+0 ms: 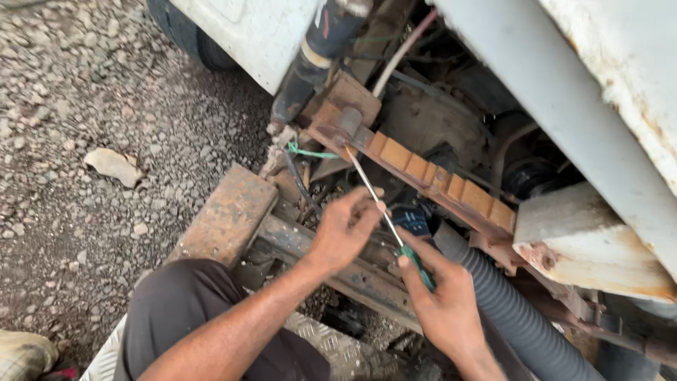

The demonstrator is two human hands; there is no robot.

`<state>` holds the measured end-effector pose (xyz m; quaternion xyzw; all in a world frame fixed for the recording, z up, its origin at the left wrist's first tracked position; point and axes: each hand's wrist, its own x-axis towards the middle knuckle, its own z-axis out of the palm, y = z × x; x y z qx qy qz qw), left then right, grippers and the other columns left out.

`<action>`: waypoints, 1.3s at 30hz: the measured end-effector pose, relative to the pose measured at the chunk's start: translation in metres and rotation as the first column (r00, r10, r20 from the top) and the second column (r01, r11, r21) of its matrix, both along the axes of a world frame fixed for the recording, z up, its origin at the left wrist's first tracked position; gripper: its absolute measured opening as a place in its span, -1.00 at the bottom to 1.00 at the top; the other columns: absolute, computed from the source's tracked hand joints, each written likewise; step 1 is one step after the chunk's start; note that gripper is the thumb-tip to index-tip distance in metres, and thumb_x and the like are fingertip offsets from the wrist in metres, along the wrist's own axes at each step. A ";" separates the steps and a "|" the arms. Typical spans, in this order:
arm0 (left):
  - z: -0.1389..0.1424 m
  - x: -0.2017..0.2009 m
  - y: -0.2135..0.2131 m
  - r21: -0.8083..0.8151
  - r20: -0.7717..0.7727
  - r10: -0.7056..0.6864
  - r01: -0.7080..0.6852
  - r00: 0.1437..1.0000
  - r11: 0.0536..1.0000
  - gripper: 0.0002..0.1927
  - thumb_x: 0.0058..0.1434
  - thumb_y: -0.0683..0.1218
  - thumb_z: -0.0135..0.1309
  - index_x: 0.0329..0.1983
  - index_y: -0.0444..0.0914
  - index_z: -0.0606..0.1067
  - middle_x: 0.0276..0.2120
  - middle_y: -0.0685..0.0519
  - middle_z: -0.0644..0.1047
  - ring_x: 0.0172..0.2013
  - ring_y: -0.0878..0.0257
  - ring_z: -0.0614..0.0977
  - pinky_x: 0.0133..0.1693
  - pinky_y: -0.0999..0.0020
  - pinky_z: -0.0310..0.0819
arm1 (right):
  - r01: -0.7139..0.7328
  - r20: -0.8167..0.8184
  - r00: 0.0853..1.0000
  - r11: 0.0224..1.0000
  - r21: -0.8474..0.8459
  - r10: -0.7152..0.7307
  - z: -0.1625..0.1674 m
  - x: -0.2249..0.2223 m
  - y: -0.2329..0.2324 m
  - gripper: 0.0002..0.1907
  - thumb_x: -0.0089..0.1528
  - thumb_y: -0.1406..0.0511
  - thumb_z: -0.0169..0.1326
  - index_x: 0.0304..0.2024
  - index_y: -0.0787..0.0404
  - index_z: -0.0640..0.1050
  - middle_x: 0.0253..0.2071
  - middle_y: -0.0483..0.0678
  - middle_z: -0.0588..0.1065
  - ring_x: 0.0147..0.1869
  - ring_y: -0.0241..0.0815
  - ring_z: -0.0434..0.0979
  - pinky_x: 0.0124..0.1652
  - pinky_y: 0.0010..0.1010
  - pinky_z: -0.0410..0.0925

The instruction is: The person uses a screwdriver to pry and adjust a rusty metal leaf spring assembly under a vehicle. They repeatedly insert the tool between the spring leaves and apply leverage to shift the components.

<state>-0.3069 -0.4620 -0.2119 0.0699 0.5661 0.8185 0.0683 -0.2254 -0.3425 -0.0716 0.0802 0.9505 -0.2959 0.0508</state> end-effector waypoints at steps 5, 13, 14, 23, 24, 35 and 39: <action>-0.001 -0.004 0.003 -0.044 0.043 -0.019 0.021 0.999 0.999 -0.70 0.31 -0.10 0.06 0.01 -0.39 0.54 -0.32 0.03 0.68 -0.29 0.35 0.66 -0.23 0.40 0.55 | 0.140 0.132 0.980 0.988 0.065 -0.147 0.000 -0.001 0.002 -0.53 0.24 0.24 0.12 0.23 0.01 0.58 -0.58 -0.06 0.45 -0.49 -0.44 0.22 -0.46 -0.45 0.27; -0.004 0.000 -0.002 0.008 0.036 0.027 -0.027 0.999 1.000 -0.74 0.32 -0.09 0.05 -0.08 -0.40 0.55 -0.32 0.00 0.68 -0.25 0.35 0.67 -0.18 0.39 0.54 | 0.053 0.108 0.992 0.997 0.063 -0.059 0.003 -0.004 -0.012 -0.52 0.24 0.24 0.11 0.24 -0.02 0.56 -0.65 -0.06 0.39 -0.51 -0.48 0.24 -0.48 -0.48 0.30; -0.003 -0.001 -0.003 0.014 0.037 0.035 -0.036 0.999 0.999 -0.74 0.32 -0.09 0.05 -0.08 -0.39 0.55 -0.32 0.01 0.68 -0.25 0.37 0.68 -0.18 0.40 0.55 | 0.038 0.093 0.995 0.995 0.088 -0.046 0.004 -0.006 -0.013 -0.53 0.24 0.24 0.12 0.23 -0.02 0.57 -0.67 -0.03 0.34 -0.52 -0.48 0.22 -0.49 -0.47 0.30; 0.009 -0.002 -0.011 -0.182 0.184 0.104 -0.071 0.977 0.981 -0.75 0.33 -0.05 0.07 -0.24 -0.37 0.56 -0.54 -0.03 0.62 -0.52 0.35 0.47 -0.42 0.33 0.34 | -0.017 0.112 0.994 0.984 0.176 -0.003 0.005 -0.014 -0.024 -0.53 0.21 0.26 0.13 0.20 -0.06 0.56 -0.63 0.05 0.53 -0.60 -0.45 0.37 -0.52 -0.38 0.36; 0.009 -0.003 -0.012 -0.194 0.198 0.104 -0.065 0.975 0.979 -0.75 0.33 -0.05 0.06 -0.23 -0.37 0.56 -0.54 -0.03 0.62 -0.53 0.35 0.47 -0.43 0.33 0.33 | -0.021 0.129 0.992 0.979 0.205 -0.006 0.004 -0.016 -0.025 -0.52 0.22 0.25 0.13 0.23 -0.09 0.56 -0.57 0.08 0.56 -0.60 -0.42 0.43 -0.51 -0.36 0.37; 0.008 0.002 -0.008 -0.248 0.146 0.115 -0.076 0.983 0.966 -0.80 0.38 -0.07 0.01 -0.21 -0.34 0.46 -0.53 -0.06 0.59 -0.52 0.26 0.55 -0.45 0.31 0.38 | -0.132 0.031 0.991 0.967 0.217 0.128 -0.019 -0.020 -0.010 -0.52 0.20 0.29 0.13 0.20 0.04 0.55 -0.10 0.14 0.63 -0.53 -0.10 0.68 -0.43 -0.25 0.49; 0.004 0.002 -0.007 -0.241 0.149 0.090 -0.052 0.985 0.969 -0.80 0.38 -0.06 -0.03 -0.21 -0.31 0.45 -0.53 -0.04 0.64 -0.55 0.24 0.53 -0.46 0.29 0.35 | -0.303 -0.147 0.923 0.907 0.291 0.356 -0.016 -0.017 -0.015 -0.54 0.29 0.27 0.12 0.26 0.09 0.51 -0.08 0.19 0.62 -0.29 0.07 0.62 -0.28 -0.21 0.46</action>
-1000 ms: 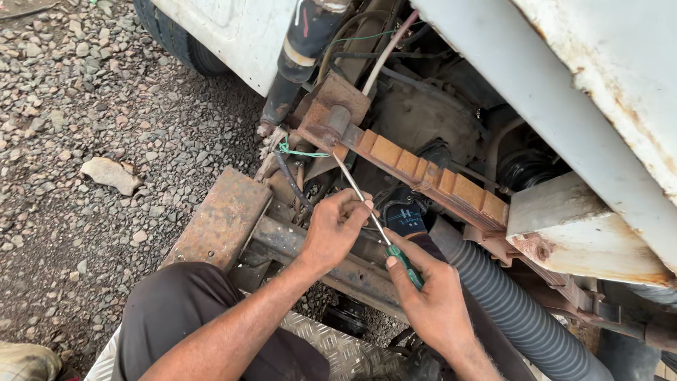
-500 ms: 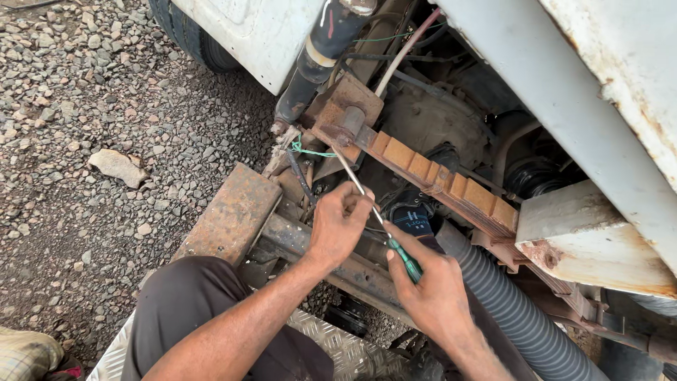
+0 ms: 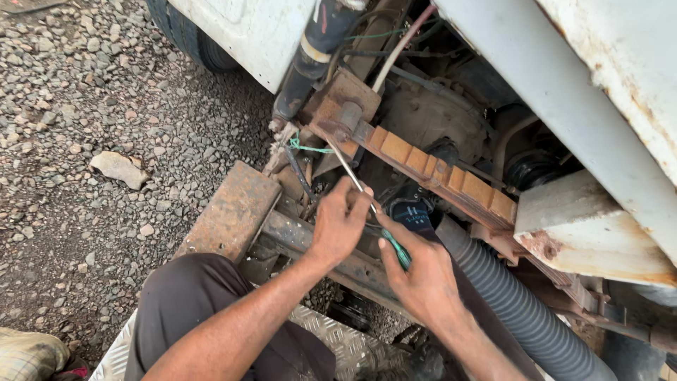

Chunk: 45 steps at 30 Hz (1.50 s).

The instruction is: The person uses a screwdriver to pry and adjust a rusty metal leaf spring assembly under a vehicle. They repeatedly insert the tool between the spring leaves and apply leverage to shift the components.

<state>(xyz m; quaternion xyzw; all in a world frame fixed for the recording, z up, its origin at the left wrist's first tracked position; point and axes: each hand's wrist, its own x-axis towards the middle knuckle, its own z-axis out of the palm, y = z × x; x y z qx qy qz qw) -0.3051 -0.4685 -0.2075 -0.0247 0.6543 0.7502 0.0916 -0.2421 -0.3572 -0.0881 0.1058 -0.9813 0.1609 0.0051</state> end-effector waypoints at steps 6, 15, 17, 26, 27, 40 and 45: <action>-0.003 0.001 0.004 0.093 -0.127 0.138 -0.127 0.982 0.988 -0.81 0.35 -0.09 -0.07 -0.20 -0.34 0.43 -0.46 -0.03 0.67 -0.48 0.28 0.63 -0.42 0.29 0.48 | 0.198 0.206 0.960 0.980 -0.012 -0.191 0.006 -0.006 -0.006 -0.51 0.24 0.27 0.13 0.25 0.02 0.53 -0.20 0.20 0.64 -0.58 -0.07 0.61 -0.49 -0.25 0.44; 0.003 0.003 0.002 0.074 -0.145 0.162 -0.152 0.976 0.986 -0.81 0.38 -0.08 -0.07 -0.21 -0.33 0.41 -0.46 -0.06 0.67 -0.43 0.20 0.71 -0.34 0.25 0.54 | 0.054 0.071 0.996 0.998 -0.039 -0.051 -0.009 -0.004 -0.002 -0.55 0.23 0.32 0.13 0.20 0.18 0.54 0.02 0.23 0.59 -0.05 0.14 0.68 -0.12 -0.20 0.54; 0.003 0.003 0.003 0.109 -0.097 0.157 -0.146 0.983 0.983 -0.78 0.39 -0.06 -0.09 -0.25 -0.33 0.37 -0.47 -0.06 0.66 -0.43 0.19 0.72 -0.34 0.25 0.57 | 0.110 0.127 0.986 0.993 -0.038 -0.105 -0.012 -0.003 0.000 -0.55 0.23 0.31 0.12 0.20 0.17 0.53 0.05 0.21 0.58 -0.03 0.11 0.69 -0.09 -0.21 0.54; 0.000 0.013 0.001 0.069 0.010 0.107 -0.108 0.994 0.992 -0.77 0.44 -0.05 -0.25 -0.20 -0.32 0.32 -0.47 -0.06 0.66 -0.45 0.14 0.71 -0.36 0.21 0.58 | 0.083 0.053 0.996 0.927 -0.367 -0.068 -0.052 0.023 -0.007 -0.58 0.38 0.32 0.02 0.27 0.32 0.47 -0.06 0.16 0.68 -0.03 0.01 0.69 -0.14 -0.27 0.52; 0.000 0.011 -0.001 0.071 0.011 0.095 -0.096 0.995 0.993 -0.76 0.45 -0.05 -0.26 -0.19 -0.33 0.31 -0.47 -0.07 0.66 -0.45 0.14 0.70 -0.37 0.21 0.58 | 0.236 0.190 0.968 0.842 -0.485 -0.162 -0.058 0.024 -0.010 -0.57 0.38 0.32 0.00 0.30 0.24 0.48 -0.22 0.09 0.59 -0.23 -0.10 0.56 -0.31 -0.34 0.42; -0.002 0.003 -0.010 0.134 0.191 0.163 -0.191 0.968 0.972 -0.64 0.49 0.00 -0.31 -0.31 -0.31 0.36 -0.65 -0.06 0.59 -0.67 0.22 0.62 -0.63 0.30 0.43 | 0.635 0.573 0.747 0.109 -0.764 -0.336 -0.123 0.034 -0.053 -0.59 0.36 0.33 -0.04 0.26 0.16 0.54 -0.61 -0.17 0.36 -0.72 -0.45 0.12 -0.72 -0.55 0.02; -0.002 -0.003 -0.008 0.177 0.146 0.183 -0.208 0.972 0.962 -0.62 0.50 0.01 -0.33 -0.35 -0.30 0.32 -0.76 -0.01 0.47 -0.77 0.23 0.49 -0.68 0.29 0.36 | 0.614 0.513 0.773 0.238 -0.753 -0.372 -0.117 0.030 -0.051 -0.59 0.39 0.32 -0.05 0.28 0.15 0.54 -0.63 -0.21 0.34 -0.70 -0.48 0.13 -0.70 -0.57 0.03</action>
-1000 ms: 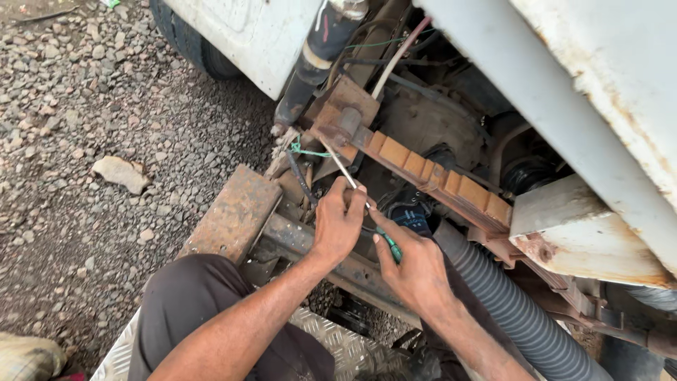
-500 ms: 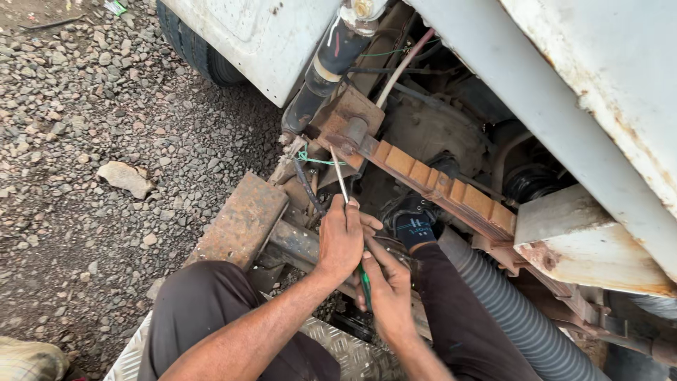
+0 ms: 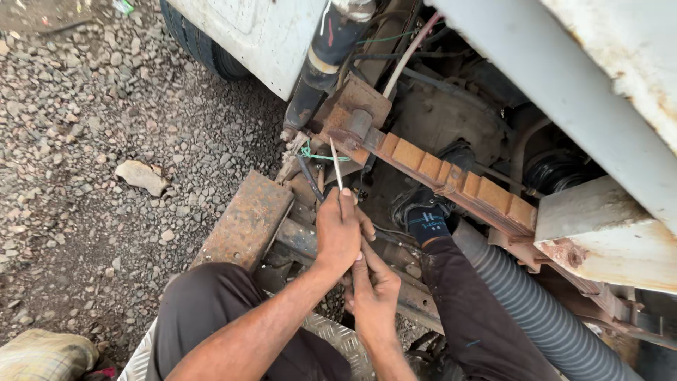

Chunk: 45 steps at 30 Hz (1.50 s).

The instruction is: The person uses a screwdriver to pry and adjust a rusty metal leaf spring assembly under a vehicle. They repeatedly insert the tool between the spring leaves and apply leverage to shift the components.

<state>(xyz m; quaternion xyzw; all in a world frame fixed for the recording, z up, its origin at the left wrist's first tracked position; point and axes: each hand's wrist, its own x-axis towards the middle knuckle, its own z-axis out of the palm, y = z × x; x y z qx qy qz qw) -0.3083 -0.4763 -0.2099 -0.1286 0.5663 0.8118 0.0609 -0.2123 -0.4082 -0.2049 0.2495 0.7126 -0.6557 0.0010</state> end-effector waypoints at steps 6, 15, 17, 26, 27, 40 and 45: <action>0.001 0.003 0.000 -0.083 0.013 -0.043 0.044 0.999 0.996 -0.61 0.50 0.02 -0.34 -0.38 -0.29 0.30 -0.78 0.04 0.43 -0.80 0.24 0.45 -0.71 0.29 0.32 | -0.017 -0.012 1.000 1.000 0.026 0.018 0.008 0.006 -0.007 -0.58 0.38 0.32 -0.06 0.28 0.15 0.54 -0.61 -0.21 0.35 -0.69 -0.48 0.17 -0.70 -0.57 0.05; -0.013 -0.005 0.008 0.057 -0.045 0.040 -0.037 0.998 0.998 -0.59 0.53 0.01 -0.30 -0.43 -0.28 0.29 -0.73 0.12 0.31 -0.74 0.34 0.38 -0.68 0.35 0.28 | 0.012 0.087 0.996 1.000 0.022 -0.014 0.023 0.004 -0.006 -0.58 0.34 0.32 0.01 0.26 0.09 0.57 -0.59 -0.16 0.37 -0.69 -0.47 0.16 -0.70 -0.55 0.05; -0.019 -0.008 0.008 0.061 -0.054 0.051 -0.048 0.997 0.997 -0.61 0.52 0.00 -0.28 -0.42 -0.27 0.31 -0.70 0.14 0.32 -0.73 0.34 0.37 -0.68 0.36 0.30 | 0.003 0.087 0.996 0.999 0.043 -0.007 0.022 0.006 -0.008 -0.59 0.35 0.31 0.01 0.26 0.10 0.57 -0.61 -0.18 0.34 -0.68 -0.47 0.16 -0.69 -0.55 0.06; -0.040 -0.016 0.009 0.073 0.060 0.101 -0.105 0.993 0.992 -0.64 0.48 -0.01 -0.21 -0.43 -0.26 0.36 -0.67 0.15 0.33 -0.69 0.36 0.36 -0.65 0.35 0.23 | -0.154 -0.033 0.985 0.949 0.276 0.169 0.027 -0.005 -0.013 -0.65 0.41 0.28 0.02 0.19 0.20 0.64 -0.57 -0.24 0.38 -0.54 -0.52 0.25 -0.57 -0.61 0.17; -0.040 -0.018 0.009 0.086 0.061 0.109 -0.114 0.992 0.990 -0.64 0.47 -0.01 -0.22 -0.42 -0.25 0.37 -0.67 0.15 0.33 -0.69 0.35 0.35 -0.65 0.35 0.22 | -0.121 -0.015 0.992 0.958 0.259 0.129 0.028 -0.005 -0.013 -0.64 0.40 0.29 0.02 0.20 0.18 0.63 -0.57 -0.24 0.37 -0.55 -0.52 0.24 -0.58 -0.61 0.16; -0.025 -0.002 0.007 0.086 -0.072 0.090 -0.084 0.993 0.993 -0.57 0.48 0.04 -0.20 -0.48 -0.25 0.38 -0.71 0.16 0.33 -0.72 0.40 0.37 -0.66 0.39 0.23 | -0.006 -0.172 0.984 0.970 0.241 0.049 0.054 0.034 -0.001 -0.47 0.19 0.41 0.11 0.25 0.28 0.50 -0.25 -0.04 0.68 -0.53 -0.48 0.38 -0.54 -0.63 0.27; -0.016 -0.005 0.000 0.150 -0.023 0.124 -0.119 0.992 0.982 -0.61 0.42 0.02 -0.15 -0.52 -0.24 0.39 -0.69 0.19 0.35 -0.70 0.42 0.38 -0.66 0.39 0.23 | 0.031 -0.398 0.876 0.793 0.609 0.272 0.067 0.032 -0.009 -0.61 0.22 0.42 0.17 0.11 0.36 0.57 -0.16 0.01 0.69 -0.14 -0.40 0.66 -0.14 -0.60 0.46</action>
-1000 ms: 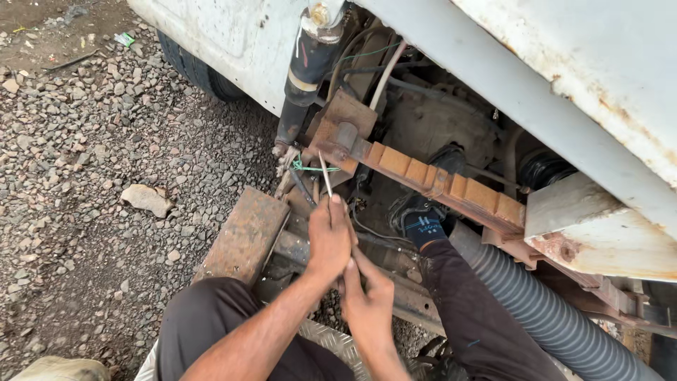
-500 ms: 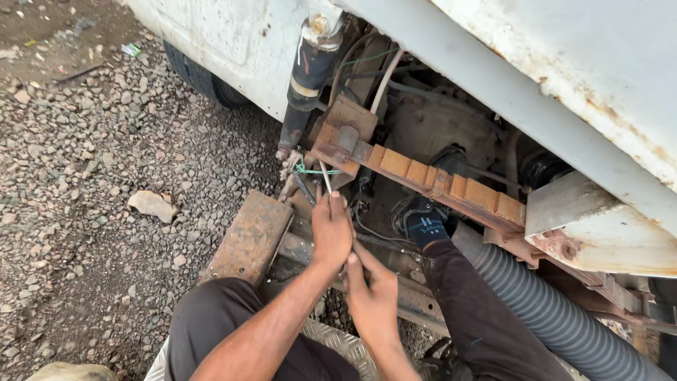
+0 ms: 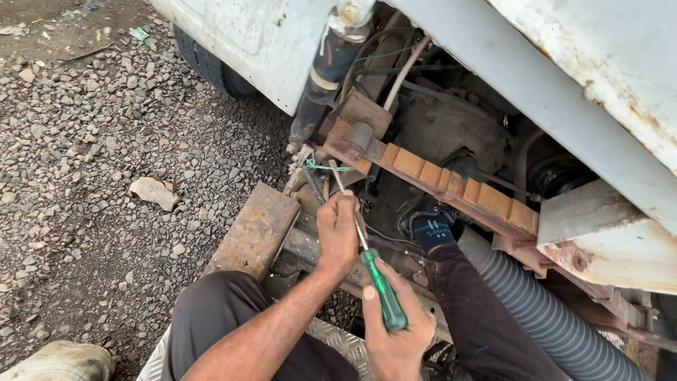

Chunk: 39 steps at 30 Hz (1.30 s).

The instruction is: The person uses a screwdriver to pry and adjust a rusty metal leaf spring assembly under a vehicle. They repeatedly insert the tool between the spring leaves and apply leverage to shift the components.

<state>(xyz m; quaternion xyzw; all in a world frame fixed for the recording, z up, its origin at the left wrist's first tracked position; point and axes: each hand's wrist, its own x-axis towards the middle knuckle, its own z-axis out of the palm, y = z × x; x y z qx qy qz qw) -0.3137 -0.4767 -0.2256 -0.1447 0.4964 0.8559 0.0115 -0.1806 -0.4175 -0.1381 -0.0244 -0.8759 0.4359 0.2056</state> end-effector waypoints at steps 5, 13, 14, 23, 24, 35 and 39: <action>0.010 0.003 -0.005 -0.025 -0.133 -0.031 0.028 0.991 0.999 -0.59 0.45 0.03 -0.14 -0.51 -0.25 0.34 -0.70 0.17 0.33 -0.68 0.41 0.36 -0.64 0.41 0.22 | 0.104 -0.079 0.991 0.994 -0.016 -0.105 0.003 -0.019 -0.001 -0.77 0.27 0.41 0.12 -0.05 0.36 0.65 -0.23 0.03 0.68 -0.33 -0.40 0.66 -0.33 -0.62 0.49; 0.016 -0.005 -0.012 0.069 -0.078 -0.043 0.048 0.996 0.996 -0.45 0.47 0.17 -0.36 -0.46 -0.25 0.41 -0.76 0.08 0.40 -0.74 0.36 0.36 -0.66 0.41 0.22 | 0.247 -0.130 0.960 0.969 -0.027 -0.249 0.066 -0.040 -0.025 -0.78 0.35 0.34 0.04 -0.22 0.36 0.67 -0.48 -0.08 0.59 -0.50 -0.44 0.52 -0.51 -0.65 0.33; 0.015 -0.006 -0.011 0.069 -0.063 -0.042 0.046 0.997 0.997 -0.44 0.47 0.18 -0.37 -0.47 -0.26 0.41 -0.76 0.06 0.41 -0.75 0.35 0.36 -0.66 0.41 0.22 | 0.258 -0.125 0.957 0.965 -0.046 -0.262 0.069 -0.043 -0.028 -0.77 0.35 0.35 0.04 -0.23 0.37 0.66 -0.44 -0.09 0.60 -0.48 -0.44 0.52 -0.49 -0.65 0.34; 0.001 -0.011 -0.010 0.081 0.034 -0.040 0.037 0.999 0.996 -0.46 0.45 0.15 -0.35 -0.44 -0.28 0.45 -0.75 0.03 0.44 -0.75 0.32 0.37 -0.66 0.38 0.23 | 0.274 -0.097 0.956 0.960 -0.055 -0.278 0.044 -0.052 -0.016 -0.77 0.35 0.33 0.07 -0.18 0.37 0.68 -0.56 -0.12 0.52 -0.55 -0.45 0.45 -0.54 -0.64 0.23; 0.000 -0.010 -0.010 0.069 0.036 -0.035 0.033 0.999 0.997 -0.45 0.45 0.15 -0.35 -0.44 -0.28 0.45 -0.75 0.03 0.45 -0.75 0.32 0.37 -0.66 0.38 0.23 | 0.254 -0.114 0.959 0.966 -0.054 -0.259 0.047 -0.049 -0.015 -0.76 0.36 0.32 0.06 -0.18 0.37 0.68 -0.56 -0.12 0.51 -0.56 -0.45 0.43 -0.55 -0.64 0.22; -0.003 -0.010 -0.008 0.119 0.017 -0.046 0.044 0.999 0.992 -0.48 0.46 0.13 -0.34 -0.43 -0.27 0.45 -0.74 0.04 0.44 -0.73 0.32 0.38 -0.64 0.37 0.22 | 0.258 -0.122 0.956 0.962 -0.090 -0.268 0.049 -0.058 -0.023 -0.76 0.37 0.33 0.04 -0.22 0.36 0.67 -0.60 -0.12 0.47 -0.55 -0.45 0.41 -0.51 -0.62 0.20; -0.005 -0.009 -0.006 0.150 0.013 -0.060 0.057 0.998 0.987 -0.52 0.44 0.11 -0.31 -0.41 -0.26 0.45 -0.72 0.04 0.45 -0.71 0.33 0.39 -0.63 0.37 0.23 | 0.265 -0.078 0.958 0.955 -0.133 -0.277 0.044 -0.057 -0.020 -0.78 0.33 0.34 0.07 -0.21 0.37 0.69 -0.57 -0.14 0.46 -0.54 -0.45 0.37 -0.54 -0.62 0.20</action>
